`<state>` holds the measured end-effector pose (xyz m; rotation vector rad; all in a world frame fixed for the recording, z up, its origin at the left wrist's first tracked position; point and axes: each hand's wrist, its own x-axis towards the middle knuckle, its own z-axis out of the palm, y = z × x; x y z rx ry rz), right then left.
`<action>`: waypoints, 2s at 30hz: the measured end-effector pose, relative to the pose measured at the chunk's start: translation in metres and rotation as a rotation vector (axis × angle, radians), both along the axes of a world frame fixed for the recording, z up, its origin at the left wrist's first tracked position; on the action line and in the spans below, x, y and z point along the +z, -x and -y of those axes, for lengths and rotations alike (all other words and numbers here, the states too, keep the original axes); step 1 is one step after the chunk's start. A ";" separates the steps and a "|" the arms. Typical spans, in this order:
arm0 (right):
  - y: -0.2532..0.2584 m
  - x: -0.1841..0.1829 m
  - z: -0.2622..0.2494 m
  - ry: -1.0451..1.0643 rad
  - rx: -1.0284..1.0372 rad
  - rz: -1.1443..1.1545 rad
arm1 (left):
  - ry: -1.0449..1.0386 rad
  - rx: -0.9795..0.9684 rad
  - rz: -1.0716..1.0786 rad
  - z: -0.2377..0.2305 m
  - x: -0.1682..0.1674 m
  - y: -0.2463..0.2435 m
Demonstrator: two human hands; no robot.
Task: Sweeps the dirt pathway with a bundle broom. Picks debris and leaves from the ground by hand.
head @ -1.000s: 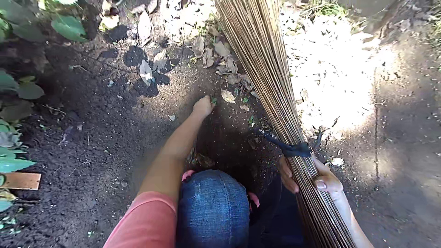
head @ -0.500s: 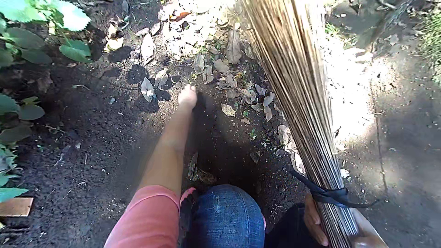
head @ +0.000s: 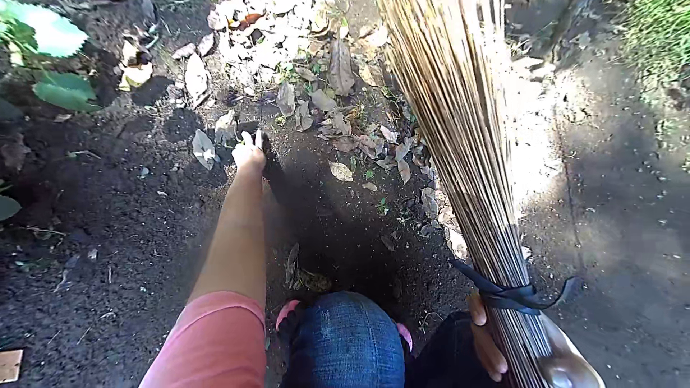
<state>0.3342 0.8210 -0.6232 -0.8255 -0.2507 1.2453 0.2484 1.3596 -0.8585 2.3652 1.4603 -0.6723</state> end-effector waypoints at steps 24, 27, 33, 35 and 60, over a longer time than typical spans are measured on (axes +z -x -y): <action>0.057 0.117 0.015 0.134 -0.284 -0.161 | 0.359 -0.041 0.284 0.092 0.296 -0.055; 0.065 0.119 0.034 0.011 -0.341 -0.245 | 0.573 -0.075 0.105 0.184 0.202 -0.063; 0.069 0.120 0.085 0.134 -0.410 -0.099 | 0.553 -0.033 0.036 0.300 0.059 -0.107; 0.070 0.133 0.088 0.252 -0.471 -0.011 | 0.523 -0.061 0.005 0.314 0.037 -0.118; 0.107 0.203 0.072 1.064 -0.937 -0.108 | 0.778 0.266 0.440 0.220 0.346 0.000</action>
